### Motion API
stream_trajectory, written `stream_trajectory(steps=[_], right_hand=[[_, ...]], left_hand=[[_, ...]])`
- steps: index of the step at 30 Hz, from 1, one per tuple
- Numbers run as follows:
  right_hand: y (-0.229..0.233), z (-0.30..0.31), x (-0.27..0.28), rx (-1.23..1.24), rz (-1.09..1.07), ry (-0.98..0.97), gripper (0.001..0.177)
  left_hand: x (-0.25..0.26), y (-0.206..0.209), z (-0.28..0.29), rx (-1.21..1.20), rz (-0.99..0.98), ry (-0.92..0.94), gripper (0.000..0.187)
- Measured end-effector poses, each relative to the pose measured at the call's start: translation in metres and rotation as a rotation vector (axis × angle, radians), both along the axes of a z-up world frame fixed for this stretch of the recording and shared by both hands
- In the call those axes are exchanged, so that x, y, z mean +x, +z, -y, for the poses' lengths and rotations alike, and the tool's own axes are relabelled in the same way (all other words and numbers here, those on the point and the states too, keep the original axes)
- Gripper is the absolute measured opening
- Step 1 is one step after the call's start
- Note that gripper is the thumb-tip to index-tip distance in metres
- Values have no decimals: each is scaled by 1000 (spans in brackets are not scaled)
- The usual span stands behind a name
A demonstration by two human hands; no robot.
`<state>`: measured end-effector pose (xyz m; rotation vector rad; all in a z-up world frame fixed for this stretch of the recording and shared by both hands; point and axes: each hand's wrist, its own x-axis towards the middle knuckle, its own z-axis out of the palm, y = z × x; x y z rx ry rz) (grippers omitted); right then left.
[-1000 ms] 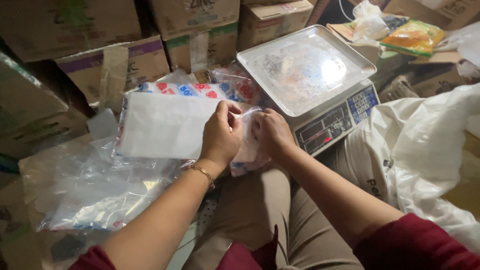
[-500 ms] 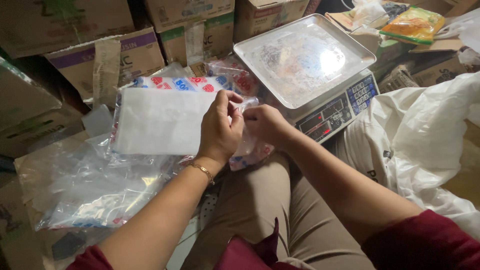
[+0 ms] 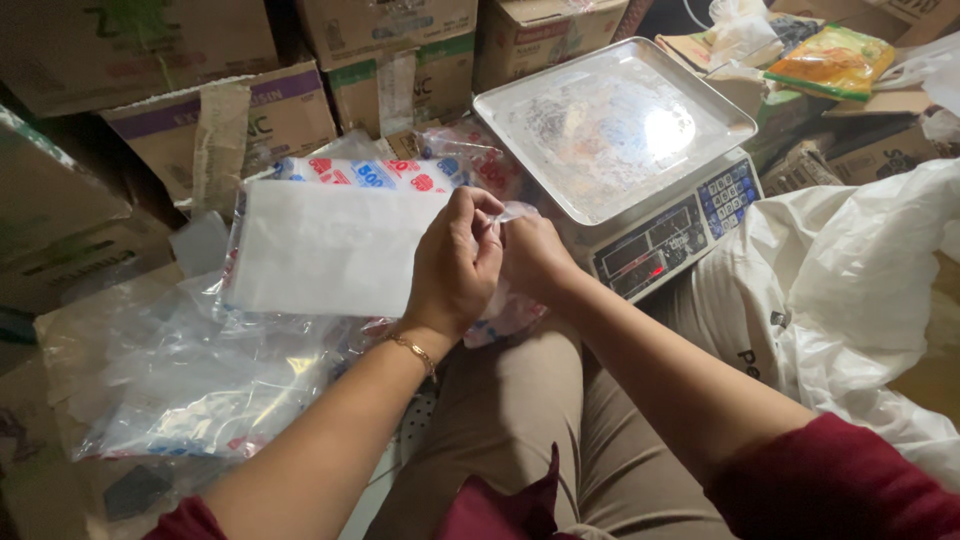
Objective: The person scoops a yellow powder from a large sack into a small plastic bag, places it on a digital scale, and adjusts the amount with a scoop to reach a target weight. The person then ties the bag and sets it aside before repeating the process with a new bag.
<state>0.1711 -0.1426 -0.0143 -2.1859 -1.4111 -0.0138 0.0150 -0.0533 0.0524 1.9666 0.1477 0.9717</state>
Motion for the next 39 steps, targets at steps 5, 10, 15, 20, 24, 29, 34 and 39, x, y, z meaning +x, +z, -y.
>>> stream_trajectory(steps=[5, 10, 15, 20, 24, 29, 34, 39], right_hand=[[-1, -6, 1, -152, -113, -154, 18], [24, 4, -16, 15, -187, -227, 27], [68, 26, -22, 4, 112, -254, 26], [112, 59, -9, 142, -37, -301, 25], [129, 94, -11, 231, -359, -280, 28], [138, 129, -5, 477, -709, -279, 37], [138, 167, 5, 712, -1116, -306, 53], [135, 208, 8, 755, -1270, -281, 53]], left_hand=[[1, -2, -2, -27, -29, 0, 24], [-2, -4, -7, -17, -36, 16, 23], [-1, -10, -13, 45, -7, 72, 21], [4, -12, -14, 54, -82, 25, 15], [11, -2, -3, 146, -110, -4, 10], [16, 21, 26, 39, -178, -182, 23], [13, 40, 71, -130, -500, -762, 36], [5, 51, 107, -143, -460, -942, 29]])
